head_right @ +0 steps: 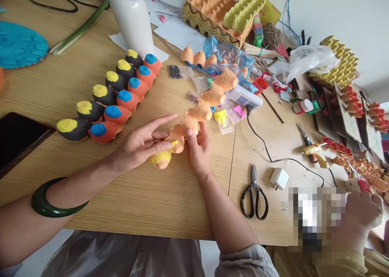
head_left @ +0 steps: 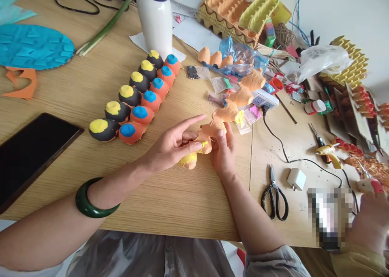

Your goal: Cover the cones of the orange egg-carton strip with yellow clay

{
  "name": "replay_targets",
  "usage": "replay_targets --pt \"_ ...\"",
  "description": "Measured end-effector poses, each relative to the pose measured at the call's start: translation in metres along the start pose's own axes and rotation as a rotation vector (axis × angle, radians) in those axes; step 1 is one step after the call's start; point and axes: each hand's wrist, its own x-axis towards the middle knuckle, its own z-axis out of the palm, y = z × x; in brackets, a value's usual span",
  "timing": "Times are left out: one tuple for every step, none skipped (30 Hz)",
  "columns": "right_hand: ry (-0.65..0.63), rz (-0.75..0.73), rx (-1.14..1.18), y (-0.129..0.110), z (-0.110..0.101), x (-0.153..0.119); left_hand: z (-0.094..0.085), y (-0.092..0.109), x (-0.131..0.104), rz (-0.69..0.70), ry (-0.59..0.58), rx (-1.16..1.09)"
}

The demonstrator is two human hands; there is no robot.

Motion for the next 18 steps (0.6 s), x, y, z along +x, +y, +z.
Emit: replay_targets --pt "0.018 -0.001 -0.005 0.000 0.000 0.000 -0.001 -0.001 0.001 -0.023 -0.011 -0.015" --pt "0.045 -0.008 -0.002 0.000 0.000 0.001 -0.001 -0.003 0.002 -0.045 -0.028 -0.041" --pt "0.070 -0.014 0.005 0.000 0.000 0.001 -0.002 -0.004 0.002 -0.066 -0.046 -0.077" --pt "0.089 -0.020 0.012 0.000 0.001 0.001 -0.002 -0.006 0.003 -0.085 -0.064 -0.118" --pt "0.101 -0.030 0.010 0.000 0.001 0.001 -0.002 -0.007 0.004 -0.102 -0.075 -0.155" --pt "0.105 -0.042 -0.001 0.000 0.002 0.000 -0.002 -0.008 0.005 -0.119 -0.077 -0.183" --pt "0.106 -0.057 -0.018 0.000 0.003 -0.001 -0.002 -0.009 0.005 -0.132 -0.065 -0.200" --pt "0.109 -0.074 -0.039 -0.001 0.004 -0.001 -0.002 -0.009 0.006 -0.144 -0.046 -0.204" --pt "0.111 -0.089 -0.056 -0.002 0.005 -0.002 -0.002 -0.009 0.006 -0.154 -0.026 -0.200" --pt "0.112 -0.106 -0.065 -0.003 0.006 -0.003 -0.002 -0.009 0.006 -0.158 -0.009 -0.191" --pt "0.115 -0.126 -0.067 -0.005 0.008 -0.004 -0.002 -0.009 0.006 -0.158 0.002 -0.183" --pt "0.118 -0.146 -0.067 -0.006 0.009 -0.005 -0.002 -0.009 0.006 -0.157 0.005 -0.179" --pt "0.123 -0.166 -0.068 -0.008 0.010 -0.006 -0.002 -0.009 0.006 -0.156 0.002 -0.180" --pt "0.126 -0.181 -0.073 -0.010 0.011 -0.007 -0.003 -0.009 0.006 -0.157 -0.003 -0.184" --pt "0.127 -0.189 -0.082 -0.011 0.012 -0.008 -0.003 -0.009 0.005 -0.159 -0.008 -0.190" --pt "0.126 -0.190 -0.095 -0.012 0.013 -0.010 -0.004 -0.009 0.005 -0.163 -0.015 -0.197" --pt "0.120 -0.184 -0.110 -0.013 0.013 -0.011 -0.004 -0.009 0.005 -0.161 -0.026 -0.206" --pt "0.112 -0.178 -0.125 -0.014 0.014 -0.012 -0.004 -0.009 0.005 -0.162 -0.039 -0.214"
